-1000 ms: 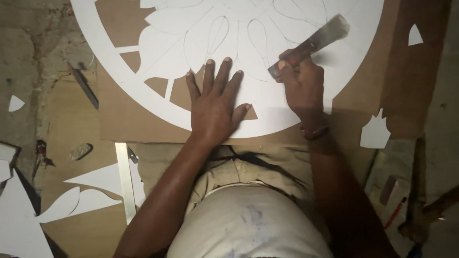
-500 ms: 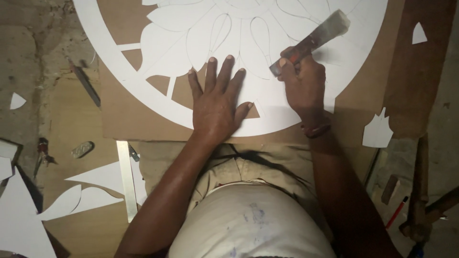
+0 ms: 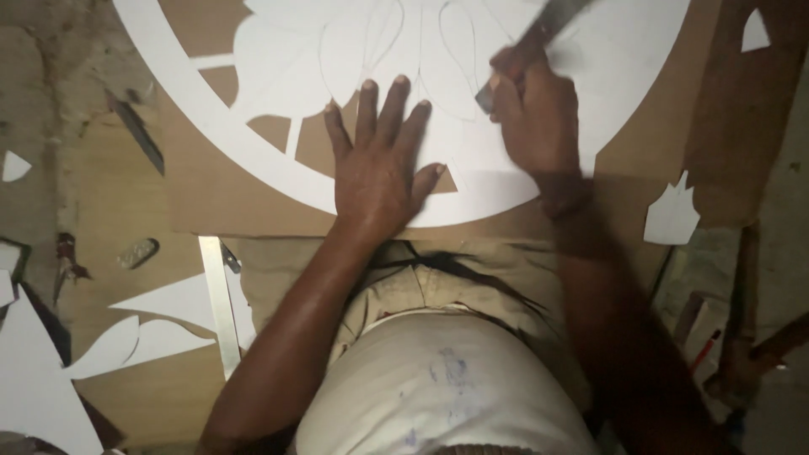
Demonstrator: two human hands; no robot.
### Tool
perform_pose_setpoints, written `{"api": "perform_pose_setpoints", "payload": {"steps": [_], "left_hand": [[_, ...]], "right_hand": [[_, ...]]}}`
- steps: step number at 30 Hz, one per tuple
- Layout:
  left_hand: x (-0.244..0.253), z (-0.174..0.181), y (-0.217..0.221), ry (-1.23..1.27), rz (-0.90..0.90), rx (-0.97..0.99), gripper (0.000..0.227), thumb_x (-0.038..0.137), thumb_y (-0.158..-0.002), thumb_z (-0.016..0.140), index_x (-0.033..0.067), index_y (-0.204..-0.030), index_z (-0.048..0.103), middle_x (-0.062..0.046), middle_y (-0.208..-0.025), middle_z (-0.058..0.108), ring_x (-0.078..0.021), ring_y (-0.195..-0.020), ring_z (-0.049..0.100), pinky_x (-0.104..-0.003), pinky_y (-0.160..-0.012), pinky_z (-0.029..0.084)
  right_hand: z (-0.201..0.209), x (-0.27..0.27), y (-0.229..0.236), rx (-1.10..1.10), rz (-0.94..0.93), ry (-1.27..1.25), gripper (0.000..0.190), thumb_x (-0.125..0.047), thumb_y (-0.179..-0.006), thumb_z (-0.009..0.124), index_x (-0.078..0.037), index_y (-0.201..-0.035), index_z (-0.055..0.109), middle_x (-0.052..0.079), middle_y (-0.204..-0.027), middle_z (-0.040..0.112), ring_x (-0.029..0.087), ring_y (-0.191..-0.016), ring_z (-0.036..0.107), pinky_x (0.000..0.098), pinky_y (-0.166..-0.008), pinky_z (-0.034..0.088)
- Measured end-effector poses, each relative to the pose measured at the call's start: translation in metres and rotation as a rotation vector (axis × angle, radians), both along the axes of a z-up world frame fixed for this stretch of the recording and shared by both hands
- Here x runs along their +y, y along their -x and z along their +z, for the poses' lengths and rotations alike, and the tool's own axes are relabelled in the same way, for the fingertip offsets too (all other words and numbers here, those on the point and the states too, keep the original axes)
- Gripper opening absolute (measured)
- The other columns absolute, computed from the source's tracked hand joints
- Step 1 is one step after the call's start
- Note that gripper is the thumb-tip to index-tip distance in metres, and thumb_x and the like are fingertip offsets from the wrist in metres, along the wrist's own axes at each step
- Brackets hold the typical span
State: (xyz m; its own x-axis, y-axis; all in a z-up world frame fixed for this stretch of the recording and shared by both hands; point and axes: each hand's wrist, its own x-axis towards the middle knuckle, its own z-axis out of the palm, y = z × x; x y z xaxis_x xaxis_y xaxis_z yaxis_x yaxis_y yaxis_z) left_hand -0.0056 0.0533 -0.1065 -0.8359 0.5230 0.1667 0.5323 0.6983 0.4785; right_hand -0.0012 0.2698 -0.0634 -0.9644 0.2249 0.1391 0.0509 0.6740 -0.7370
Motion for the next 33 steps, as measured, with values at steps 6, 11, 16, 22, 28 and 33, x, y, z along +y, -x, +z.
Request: {"api": "perform_pose_setpoints", "payload": {"steps": [6, 11, 16, 22, 28, 33], "left_hand": [[-0.001, 0.0, -0.003, -0.027, 0.013, 0.015, 0.075, 0.041, -0.088, 0.076, 0.0108, -0.151, 0.05, -0.015, -0.167, 0.028, -0.0403, -0.156, 0.016, -0.074, -0.12, 0.004], [-0.001, 0.0, -0.002, -0.03, 0.018, 0.007, 0.076, 0.04, -0.086, 0.076, 0.0106, -0.151, 0.05, -0.015, -0.167, 0.027, -0.04, -0.155, 0.015, -0.073, -0.12, 0.003], [0.0, -0.002, -0.002, -0.032, 0.016, -0.008, 0.076, 0.041, -0.087, 0.076, 0.0111, -0.152, 0.049, -0.014, -0.167, 0.027, -0.0397, -0.156, 0.014, -0.072, -0.121, 0.002], [0.002, -0.001, -0.001, 0.006, 0.015, -0.022, 0.077, 0.042, -0.087, 0.075, 0.011, -0.152, 0.048, -0.015, -0.167, 0.025, -0.0393, -0.155, 0.011, -0.072, -0.12, 0.0], [0.002, 0.001, -0.001, 0.05, 0.013, -0.027, 0.076, 0.043, -0.088, 0.074, 0.0112, -0.152, 0.047, -0.015, -0.167, 0.024, -0.0395, -0.155, 0.011, -0.072, -0.119, 0.0], [0.003, 0.002, -0.002, 0.042, 0.011, -0.019, 0.076, 0.042, -0.088, 0.074, 0.012, -0.153, 0.046, -0.015, -0.168, 0.024, -0.0397, -0.156, 0.012, -0.072, -0.12, 0.0]], "right_hand": [[0.012, 0.002, 0.006, -0.033, 0.13, -0.134, 0.022, -0.01, -0.105, 0.054, 0.005, -0.119, 0.063, 0.017, -0.09, 0.074, 0.021, -0.071, 0.075, 0.0332, -0.07, 0.059], [0.021, -0.006, 0.003, -0.177, 0.04, -0.124, 0.023, -0.014, -0.101, 0.055, 0.002, -0.114, 0.064, 0.017, -0.085, 0.074, 0.021, -0.069, 0.075, 0.0349, -0.068, 0.059], [0.023, -0.01, -0.002, -0.208, 0.005, -0.108, 0.023, -0.015, -0.101, 0.054, 0.003, -0.114, 0.062, 0.016, -0.086, 0.074, 0.021, -0.069, 0.074, 0.0344, -0.069, 0.058], [0.023, -0.013, -0.007, -0.188, -0.005, -0.069, 0.025, -0.015, -0.102, 0.051, 0.003, -0.117, 0.061, 0.016, -0.087, 0.074, 0.02, -0.069, 0.074, 0.0342, -0.067, 0.059], [0.019, -0.018, -0.011, -0.216, -0.063, -0.053, 0.02, -0.013, -0.102, 0.053, 0.001, -0.115, 0.061, 0.015, -0.086, 0.073, 0.02, -0.068, 0.075, 0.0338, -0.066, 0.059], [0.019, -0.02, -0.015, -0.208, -0.093, 0.049, 0.019, -0.014, -0.103, 0.052, 0.0, -0.112, 0.061, 0.013, -0.085, 0.074, 0.019, -0.069, 0.073, 0.0334, -0.063, 0.059]]}}
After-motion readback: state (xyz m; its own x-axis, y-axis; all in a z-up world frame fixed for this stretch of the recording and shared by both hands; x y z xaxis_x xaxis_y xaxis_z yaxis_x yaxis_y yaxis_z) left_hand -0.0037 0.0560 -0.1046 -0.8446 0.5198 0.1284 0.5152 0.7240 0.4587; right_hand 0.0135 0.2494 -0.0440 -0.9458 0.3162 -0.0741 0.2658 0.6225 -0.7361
